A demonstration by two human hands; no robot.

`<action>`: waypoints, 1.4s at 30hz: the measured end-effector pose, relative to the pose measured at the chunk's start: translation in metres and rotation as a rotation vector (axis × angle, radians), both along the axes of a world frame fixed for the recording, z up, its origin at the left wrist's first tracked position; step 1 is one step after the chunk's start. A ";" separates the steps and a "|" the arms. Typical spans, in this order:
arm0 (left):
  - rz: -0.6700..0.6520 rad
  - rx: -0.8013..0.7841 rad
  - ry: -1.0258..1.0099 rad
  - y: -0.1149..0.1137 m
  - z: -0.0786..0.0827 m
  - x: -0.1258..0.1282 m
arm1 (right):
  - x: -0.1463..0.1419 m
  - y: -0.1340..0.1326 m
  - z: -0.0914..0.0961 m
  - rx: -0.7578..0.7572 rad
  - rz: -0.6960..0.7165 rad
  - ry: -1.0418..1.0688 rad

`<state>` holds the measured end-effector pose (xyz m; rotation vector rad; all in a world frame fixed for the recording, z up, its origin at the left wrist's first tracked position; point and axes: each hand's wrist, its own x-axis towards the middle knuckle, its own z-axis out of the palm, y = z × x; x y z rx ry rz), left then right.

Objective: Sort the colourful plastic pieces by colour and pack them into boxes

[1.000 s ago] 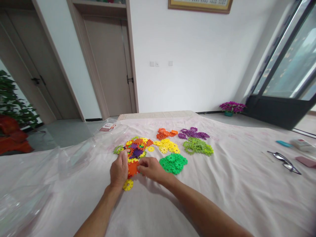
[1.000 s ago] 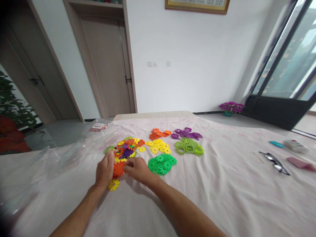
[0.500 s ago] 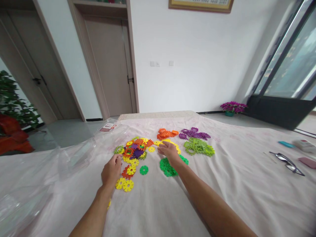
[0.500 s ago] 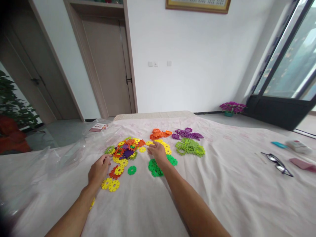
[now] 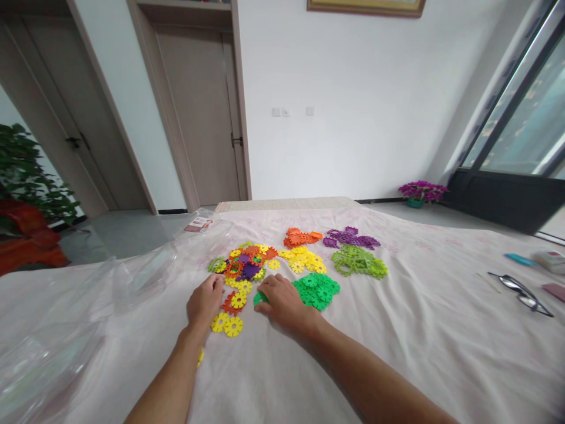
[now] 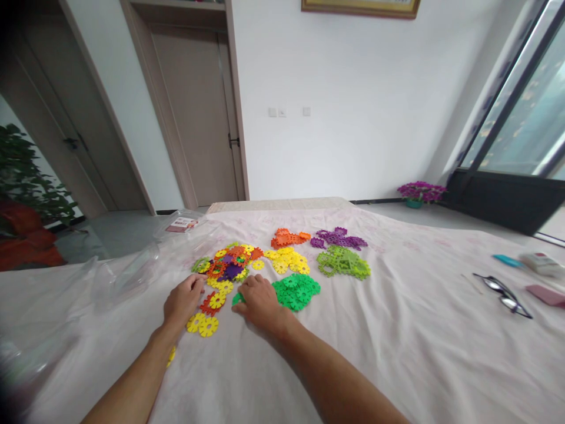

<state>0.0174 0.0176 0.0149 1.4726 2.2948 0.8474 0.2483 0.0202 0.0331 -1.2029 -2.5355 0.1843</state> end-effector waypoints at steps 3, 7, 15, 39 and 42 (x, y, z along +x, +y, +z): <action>-0.007 -0.017 0.011 -0.001 0.001 0.001 | -0.001 0.000 0.000 -0.011 -0.010 0.006; -0.016 -0.019 0.031 -0.002 0.002 0.001 | 0.002 0.002 0.003 -0.074 0.040 0.118; -0.008 -0.034 0.007 -0.002 0.006 0.003 | 0.034 0.016 0.035 -0.066 -0.183 0.267; -0.030 0.005 -0.023 0.000 -0.002 -0.002 | -0.016 -0.019 0.008 0.102 0.202 -0.081; -0.034 0.003 -0.025 -0.001 -0.002 -0.002 | -0.012 -0.017 0.006 0.112 0.126 -0.069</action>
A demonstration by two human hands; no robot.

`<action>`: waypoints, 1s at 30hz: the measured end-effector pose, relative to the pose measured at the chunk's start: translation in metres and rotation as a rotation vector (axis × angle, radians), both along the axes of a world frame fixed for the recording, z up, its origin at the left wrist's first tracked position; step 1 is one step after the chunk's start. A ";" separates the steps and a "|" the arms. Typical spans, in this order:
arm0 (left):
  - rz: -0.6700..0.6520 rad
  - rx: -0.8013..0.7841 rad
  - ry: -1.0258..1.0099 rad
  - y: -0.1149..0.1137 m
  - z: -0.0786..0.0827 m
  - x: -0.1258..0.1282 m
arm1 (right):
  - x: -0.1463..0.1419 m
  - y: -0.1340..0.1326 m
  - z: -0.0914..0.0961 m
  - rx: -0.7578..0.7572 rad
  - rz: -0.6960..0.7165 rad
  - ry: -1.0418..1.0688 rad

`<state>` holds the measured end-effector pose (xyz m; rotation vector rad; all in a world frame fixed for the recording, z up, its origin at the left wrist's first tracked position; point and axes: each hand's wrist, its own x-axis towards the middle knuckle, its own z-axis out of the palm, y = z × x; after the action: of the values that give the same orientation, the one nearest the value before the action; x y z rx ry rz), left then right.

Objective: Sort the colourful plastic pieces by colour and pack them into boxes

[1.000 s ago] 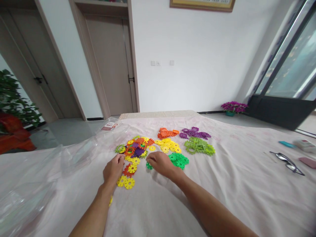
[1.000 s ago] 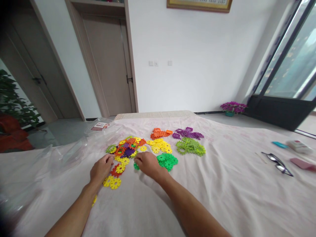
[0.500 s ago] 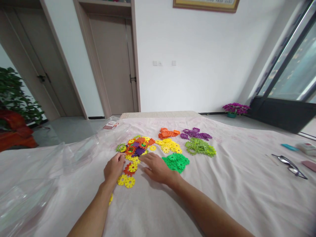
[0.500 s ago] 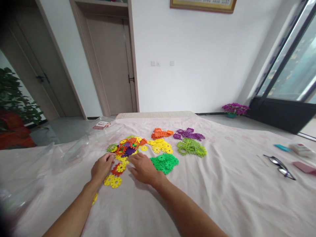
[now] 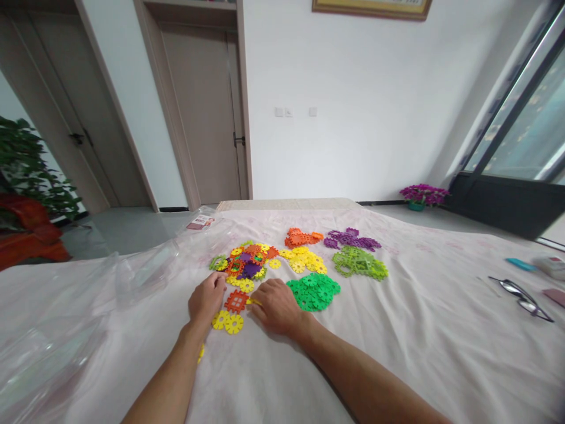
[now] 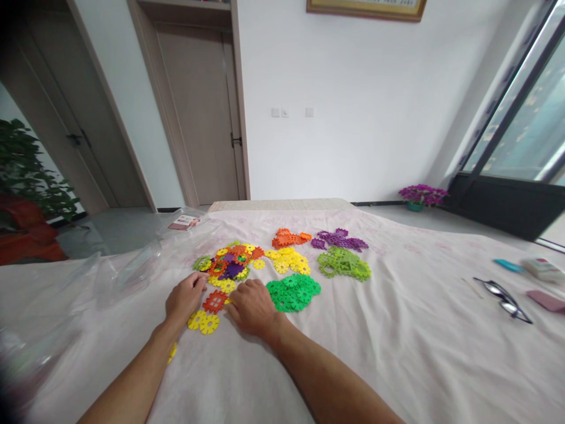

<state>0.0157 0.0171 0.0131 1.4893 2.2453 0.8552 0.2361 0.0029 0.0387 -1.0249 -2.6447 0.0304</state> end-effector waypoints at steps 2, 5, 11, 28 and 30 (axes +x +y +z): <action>-0.002 -0.002 0.002 -0.001 0.001 0.001 | 0.001 0.002 -0.003 0.006 -0.013 0.046; -0.006 0.000 0.006 -0.001 0.001 0.001 | 0.000 0.005 -0.009 0.016 0.075 0.108; 0.000 0.029 -0.029 0.001 -0.003 -0.002 | -0.003 0.008 -0.010 -0.024 0.138 0.089; 0.004 0.153 -0.197 0.008 -0.015 -0.013 | 0.007 0.012 -0.004 -0.064 0.092 0.031; 0.004 0.143 -0.192 0.008 -0.015 -0.012 | 0.006 0.014 -0.004 -0.072 0.061 0.032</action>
<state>0.0034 0.0254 -0.0017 1.3971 2.0863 1.1303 0.2420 0.0170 0.0348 -0.9571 -2.6627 0.1557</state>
